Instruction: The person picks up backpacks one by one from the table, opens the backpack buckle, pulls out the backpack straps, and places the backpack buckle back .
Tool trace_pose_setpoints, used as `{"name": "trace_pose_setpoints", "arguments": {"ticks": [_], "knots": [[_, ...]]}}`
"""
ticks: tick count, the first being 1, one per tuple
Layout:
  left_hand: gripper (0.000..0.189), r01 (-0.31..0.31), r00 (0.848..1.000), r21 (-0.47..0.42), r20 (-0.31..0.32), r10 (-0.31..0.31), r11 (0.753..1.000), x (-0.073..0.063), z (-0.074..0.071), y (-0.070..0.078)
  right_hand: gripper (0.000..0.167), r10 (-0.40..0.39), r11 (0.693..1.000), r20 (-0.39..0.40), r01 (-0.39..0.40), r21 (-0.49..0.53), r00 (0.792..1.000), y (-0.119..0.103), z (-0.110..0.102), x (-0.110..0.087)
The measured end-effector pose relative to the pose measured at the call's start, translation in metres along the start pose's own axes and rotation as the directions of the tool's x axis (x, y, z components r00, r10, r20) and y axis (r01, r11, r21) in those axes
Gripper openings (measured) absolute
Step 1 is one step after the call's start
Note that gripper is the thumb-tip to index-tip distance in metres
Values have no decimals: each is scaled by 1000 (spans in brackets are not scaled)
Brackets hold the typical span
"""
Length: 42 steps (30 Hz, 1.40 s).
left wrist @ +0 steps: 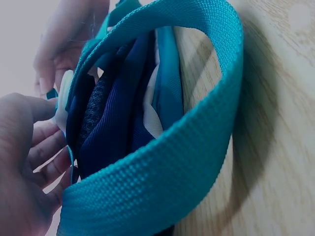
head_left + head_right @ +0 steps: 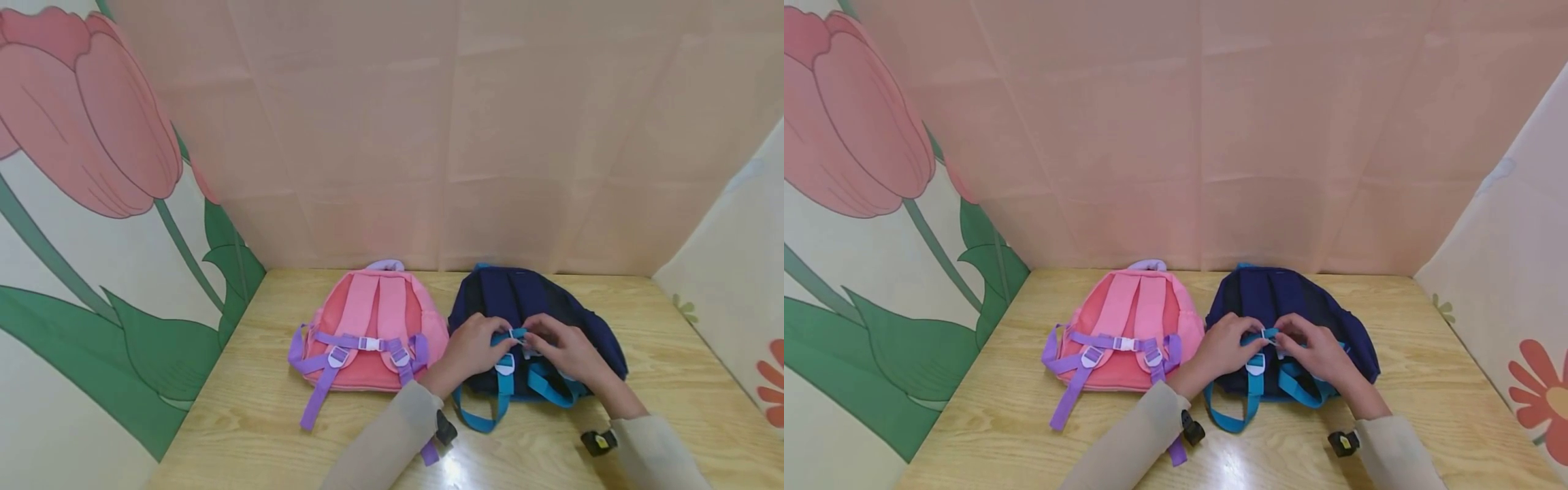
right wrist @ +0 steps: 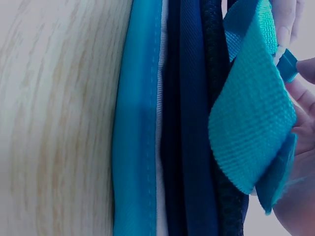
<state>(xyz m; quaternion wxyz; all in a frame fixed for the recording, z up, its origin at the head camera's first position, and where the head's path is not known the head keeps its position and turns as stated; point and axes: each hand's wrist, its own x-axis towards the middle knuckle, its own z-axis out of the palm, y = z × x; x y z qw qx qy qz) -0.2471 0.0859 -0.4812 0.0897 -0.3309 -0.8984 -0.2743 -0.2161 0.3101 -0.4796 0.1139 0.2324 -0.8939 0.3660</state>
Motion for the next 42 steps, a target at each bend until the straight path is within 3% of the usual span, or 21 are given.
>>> {"name": "trace_pose_setpoints", "arguments": {"ticks": [7, 12, 29, 42], "knots": [[24, -3, 1000, 16, 7, 3, 1000, -1, 2, -1, 24, -69, 994, -22, 67, -86, 997, -3, 1, 2], [23, 3, 1000, 38, 18, -4, 999, -1, 2, 1, 21, -95, 990, -29, 91, -111, 995, -5, 2, 3], [23, -1, 1000, 33, 13, 0, 999, 0, 4, 0, 14, -38, 996, -46, 34, -85, 998, 0, -1, -2], [24, -27, 1000, 60, 15, 26, 998, 0, 3, 2, 16, -67, 992, -15, 65, -105, 998, -4, -2, 2]]}}
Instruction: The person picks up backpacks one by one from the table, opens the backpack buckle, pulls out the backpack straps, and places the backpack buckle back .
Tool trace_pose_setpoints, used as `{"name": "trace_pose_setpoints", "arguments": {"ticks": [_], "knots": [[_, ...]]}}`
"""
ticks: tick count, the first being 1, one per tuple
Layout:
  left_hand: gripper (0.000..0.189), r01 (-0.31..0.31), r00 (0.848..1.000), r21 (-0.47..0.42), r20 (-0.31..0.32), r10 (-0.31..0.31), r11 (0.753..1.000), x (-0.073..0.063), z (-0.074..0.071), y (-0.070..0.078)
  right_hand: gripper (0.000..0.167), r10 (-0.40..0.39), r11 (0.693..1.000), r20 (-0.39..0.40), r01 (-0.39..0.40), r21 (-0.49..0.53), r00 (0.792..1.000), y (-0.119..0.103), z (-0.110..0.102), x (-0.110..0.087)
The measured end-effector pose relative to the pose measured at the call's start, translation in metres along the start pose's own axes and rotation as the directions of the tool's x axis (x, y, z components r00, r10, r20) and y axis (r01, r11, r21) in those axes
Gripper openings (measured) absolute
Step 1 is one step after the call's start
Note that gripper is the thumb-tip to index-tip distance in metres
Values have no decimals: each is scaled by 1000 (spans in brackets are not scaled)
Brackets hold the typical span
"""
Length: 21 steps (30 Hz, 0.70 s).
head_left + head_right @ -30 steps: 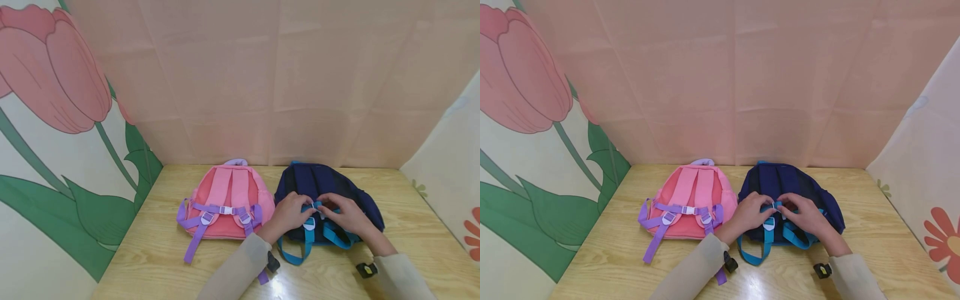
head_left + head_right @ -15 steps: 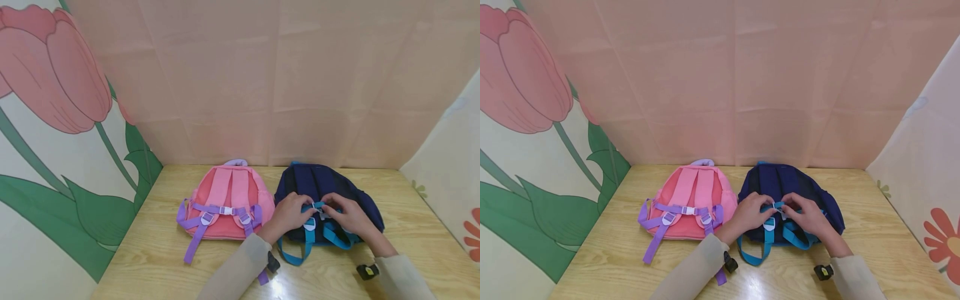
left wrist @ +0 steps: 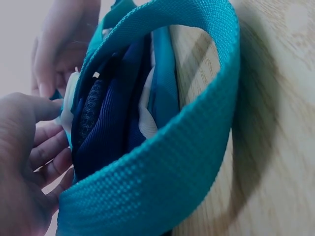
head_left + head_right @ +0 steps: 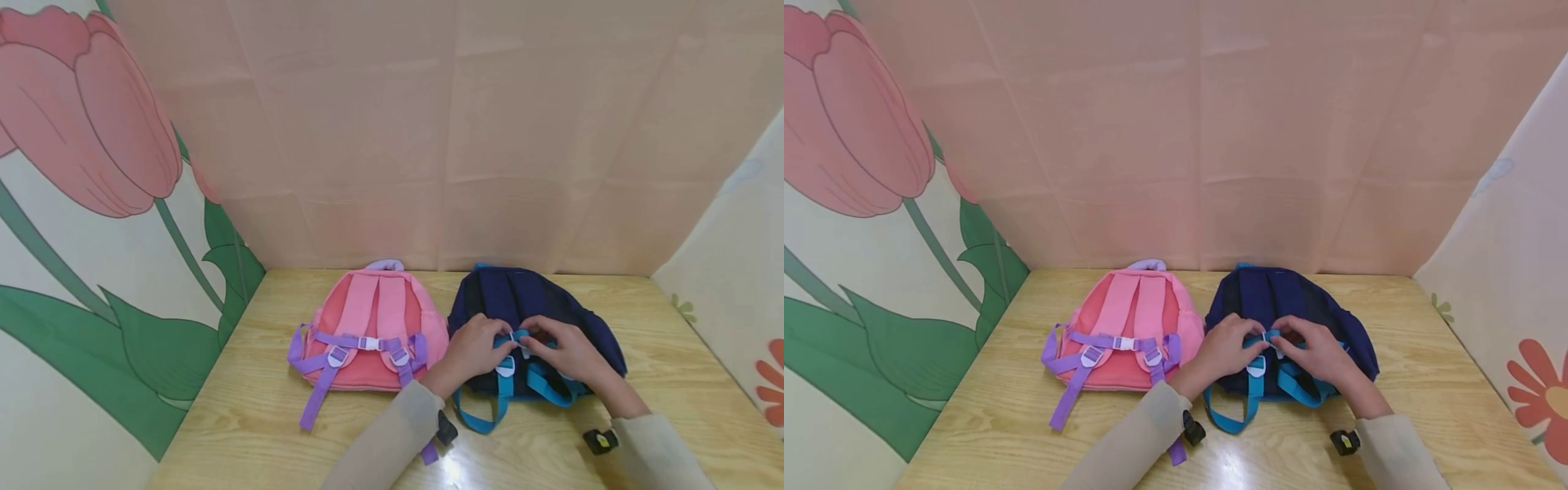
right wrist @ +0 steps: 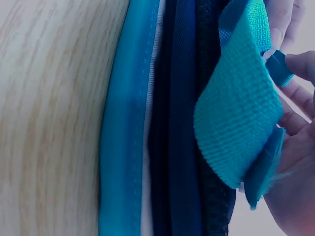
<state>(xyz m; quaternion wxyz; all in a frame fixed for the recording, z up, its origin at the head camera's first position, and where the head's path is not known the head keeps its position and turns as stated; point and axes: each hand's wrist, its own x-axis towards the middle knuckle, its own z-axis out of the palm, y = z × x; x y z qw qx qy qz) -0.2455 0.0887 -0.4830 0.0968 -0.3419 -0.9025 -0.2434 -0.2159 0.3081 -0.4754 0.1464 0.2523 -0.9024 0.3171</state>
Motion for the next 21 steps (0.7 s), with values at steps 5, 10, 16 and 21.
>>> {"name": "trace_pose_setpoints", "arguments": {"ticks": [5, 10, 16, 21], "knots": [[23, 9, 1000, -4, -5, -9, 1000, 0, -1, -1, 14, 24, 1000, -16, -24, -6, 1000, 4, 1, -3], [23, 14, 1000, -4, -4, -14, 1000, -1, -1, 0, 15, 58, 998, -16, -58, -11, 998, 7, 2, -6], [24, 5, 1000, 2, -5, -5, 1000, -1, -2, 0, 22, 22, 1000, -15, -22, -21, 1000, 3, 0, -4], [25, -3, 1000, 15, -6, 3, 1000, 0, -1, 0, 20, -3, 999, 1, 3, -32, 1000, -3, -1, -1]]}}
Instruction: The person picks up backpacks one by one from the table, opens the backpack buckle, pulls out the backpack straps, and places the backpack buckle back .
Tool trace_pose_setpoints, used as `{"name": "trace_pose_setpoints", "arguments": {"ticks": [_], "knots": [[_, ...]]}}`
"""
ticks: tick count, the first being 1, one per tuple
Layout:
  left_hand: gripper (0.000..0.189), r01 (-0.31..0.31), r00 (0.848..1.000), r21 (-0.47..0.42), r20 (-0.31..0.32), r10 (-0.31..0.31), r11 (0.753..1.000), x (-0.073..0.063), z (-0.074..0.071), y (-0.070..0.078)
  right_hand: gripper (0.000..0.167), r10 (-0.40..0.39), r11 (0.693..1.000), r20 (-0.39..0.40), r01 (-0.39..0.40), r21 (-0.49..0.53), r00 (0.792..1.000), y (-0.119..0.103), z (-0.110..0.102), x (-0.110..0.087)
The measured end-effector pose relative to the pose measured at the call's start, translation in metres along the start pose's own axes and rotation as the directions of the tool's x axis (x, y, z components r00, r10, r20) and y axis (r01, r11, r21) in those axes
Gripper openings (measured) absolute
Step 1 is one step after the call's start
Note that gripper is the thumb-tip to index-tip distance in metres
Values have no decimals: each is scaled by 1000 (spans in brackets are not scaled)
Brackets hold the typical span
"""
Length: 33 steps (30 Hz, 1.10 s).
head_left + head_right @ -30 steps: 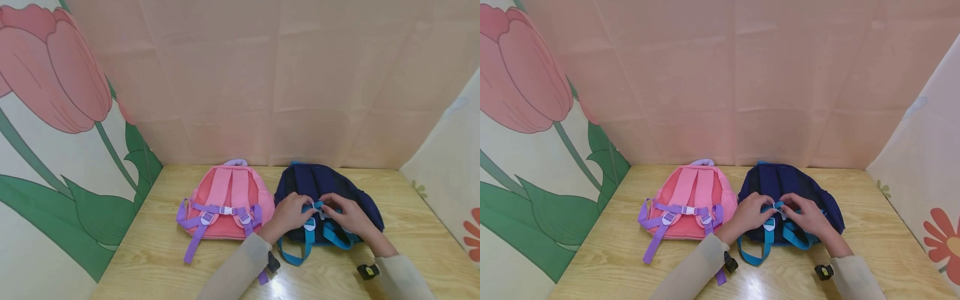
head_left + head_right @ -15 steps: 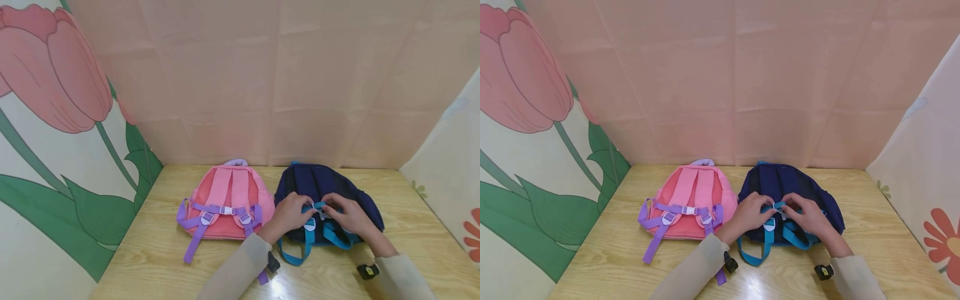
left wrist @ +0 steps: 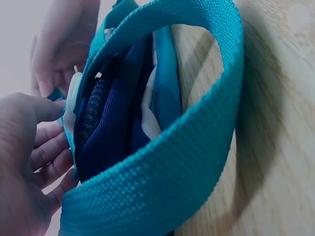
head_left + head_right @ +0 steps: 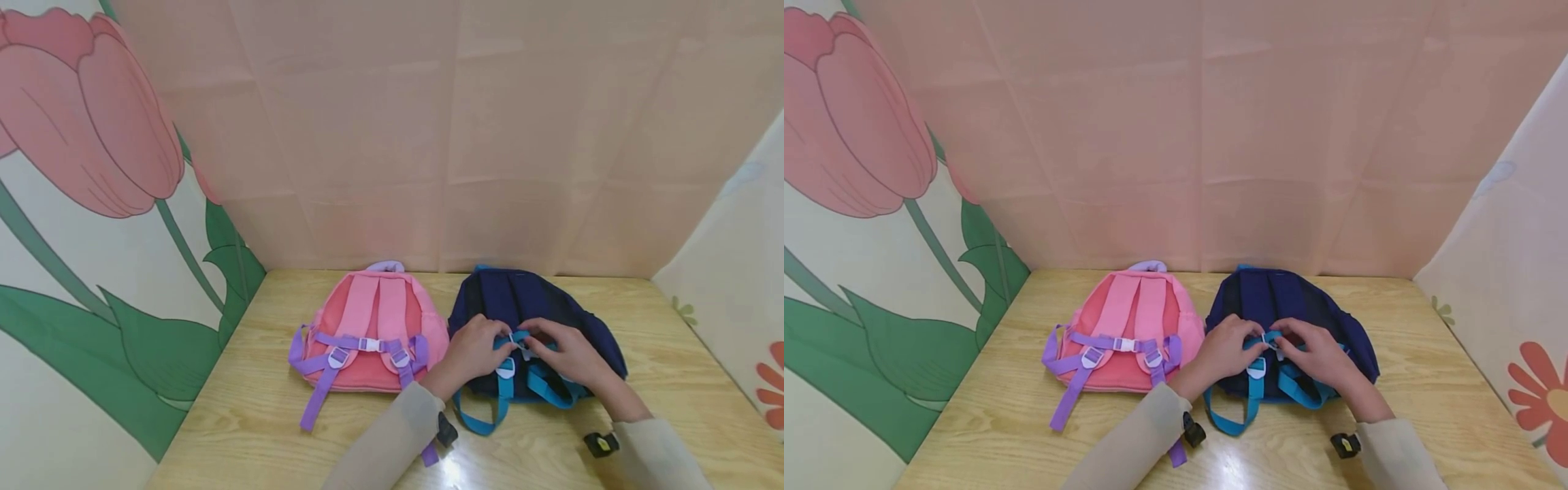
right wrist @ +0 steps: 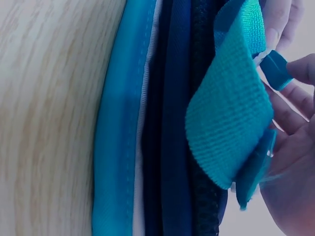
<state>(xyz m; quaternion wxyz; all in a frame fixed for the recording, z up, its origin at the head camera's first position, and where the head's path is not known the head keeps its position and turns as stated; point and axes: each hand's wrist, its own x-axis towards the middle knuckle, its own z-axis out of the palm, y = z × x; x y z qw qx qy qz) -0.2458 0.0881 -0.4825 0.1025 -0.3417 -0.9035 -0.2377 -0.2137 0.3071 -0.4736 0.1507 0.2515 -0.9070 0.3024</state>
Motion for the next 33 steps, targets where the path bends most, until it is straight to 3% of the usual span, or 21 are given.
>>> {"name": "trace_pose_setpoints", "arguments": {"ticks": [20, 33], "knots": [[25, 17, 1000, -14, 1, -17, 1000, -2, 2, -1, 12, 65, 997, -4, -65, 38, 998, 4, 3, -3], [26, -16, 1000, 23, 8, 15, 1000, -1, 1, -1, 17, 46, 999, 20, -46, -6, 999, 0, 1, -2]]}}
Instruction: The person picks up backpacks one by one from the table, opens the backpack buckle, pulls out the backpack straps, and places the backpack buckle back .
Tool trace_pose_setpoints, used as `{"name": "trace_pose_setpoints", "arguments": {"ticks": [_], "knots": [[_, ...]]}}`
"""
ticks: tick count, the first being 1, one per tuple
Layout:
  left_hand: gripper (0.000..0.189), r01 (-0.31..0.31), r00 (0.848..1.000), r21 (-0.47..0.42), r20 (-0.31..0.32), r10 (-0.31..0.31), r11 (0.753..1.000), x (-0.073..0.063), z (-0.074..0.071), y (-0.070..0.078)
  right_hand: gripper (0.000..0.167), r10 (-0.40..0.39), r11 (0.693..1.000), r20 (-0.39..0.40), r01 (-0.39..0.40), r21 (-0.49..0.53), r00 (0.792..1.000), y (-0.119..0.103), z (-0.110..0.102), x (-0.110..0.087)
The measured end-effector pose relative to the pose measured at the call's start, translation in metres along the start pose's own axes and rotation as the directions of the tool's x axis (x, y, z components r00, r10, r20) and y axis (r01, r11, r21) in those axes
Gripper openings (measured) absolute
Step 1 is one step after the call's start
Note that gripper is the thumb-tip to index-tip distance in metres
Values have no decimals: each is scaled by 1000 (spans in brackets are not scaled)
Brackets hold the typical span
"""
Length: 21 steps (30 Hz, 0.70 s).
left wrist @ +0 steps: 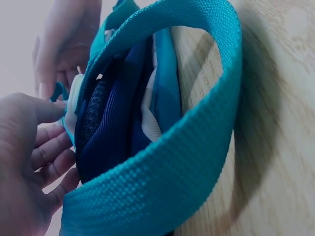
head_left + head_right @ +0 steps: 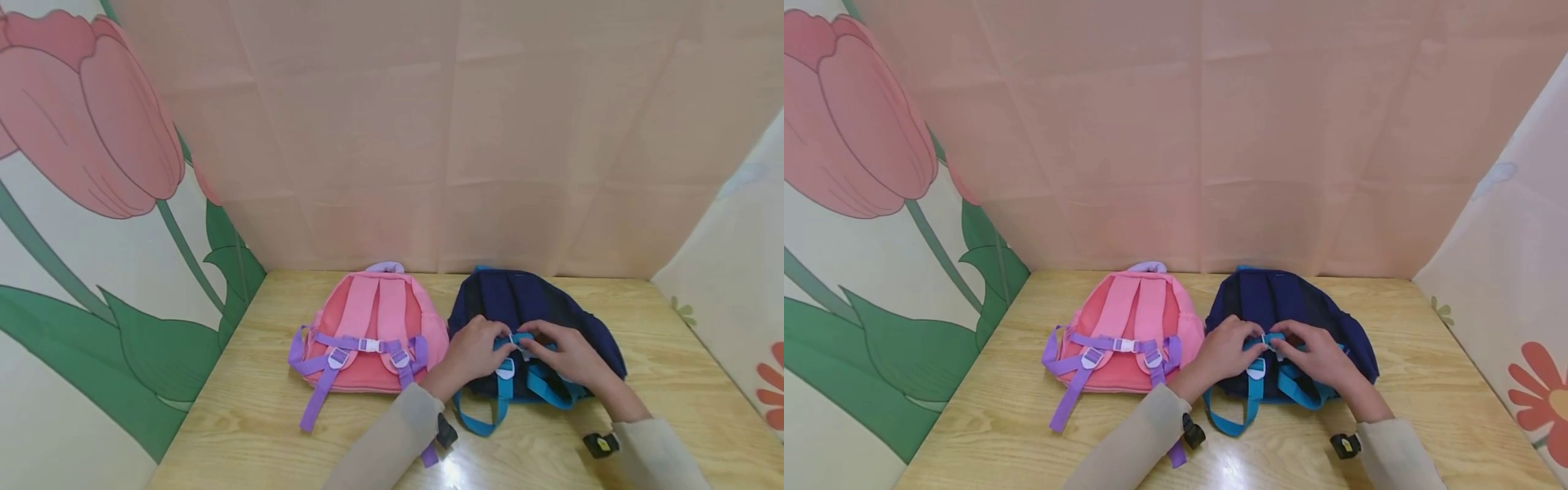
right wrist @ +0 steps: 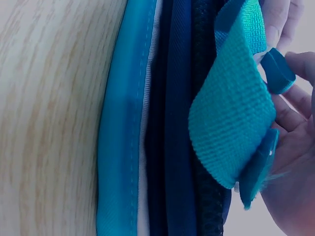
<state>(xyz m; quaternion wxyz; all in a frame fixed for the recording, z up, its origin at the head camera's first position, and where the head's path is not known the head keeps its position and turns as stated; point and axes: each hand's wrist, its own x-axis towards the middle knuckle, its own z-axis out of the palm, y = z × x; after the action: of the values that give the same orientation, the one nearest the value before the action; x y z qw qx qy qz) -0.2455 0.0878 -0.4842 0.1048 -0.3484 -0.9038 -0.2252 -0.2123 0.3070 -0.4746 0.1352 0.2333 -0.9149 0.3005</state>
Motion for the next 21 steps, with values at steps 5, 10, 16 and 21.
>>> {"name": "trace_pose_setpoints", "arguments": {"ticks": [5, 10, 16, 21], "knots": [[26, 0, 1000, 0, -4, 0, 1000, 0, 0, 0, 16, -19, 1000, -15, 18, -16, 1000, 1, 1, 1], [27, 8, 1000, -11, -4, -8, 1000, 0, 0, -1, 14, -17, 1000, -26, 17, -13, 1000, 4, 0, 0], [27, 13, 1000, -6, 2, -13, 1000, 0, -1, 0, 16, -16, 1000, -14, 16, -6, 1000, 4, 0, 0], [26, 13, 1000, -4, 6, -13, 1000, -1, -2, 0, 19, -21, 1000, 3, 21, -9, 1000, 2, 1, 0]]}}
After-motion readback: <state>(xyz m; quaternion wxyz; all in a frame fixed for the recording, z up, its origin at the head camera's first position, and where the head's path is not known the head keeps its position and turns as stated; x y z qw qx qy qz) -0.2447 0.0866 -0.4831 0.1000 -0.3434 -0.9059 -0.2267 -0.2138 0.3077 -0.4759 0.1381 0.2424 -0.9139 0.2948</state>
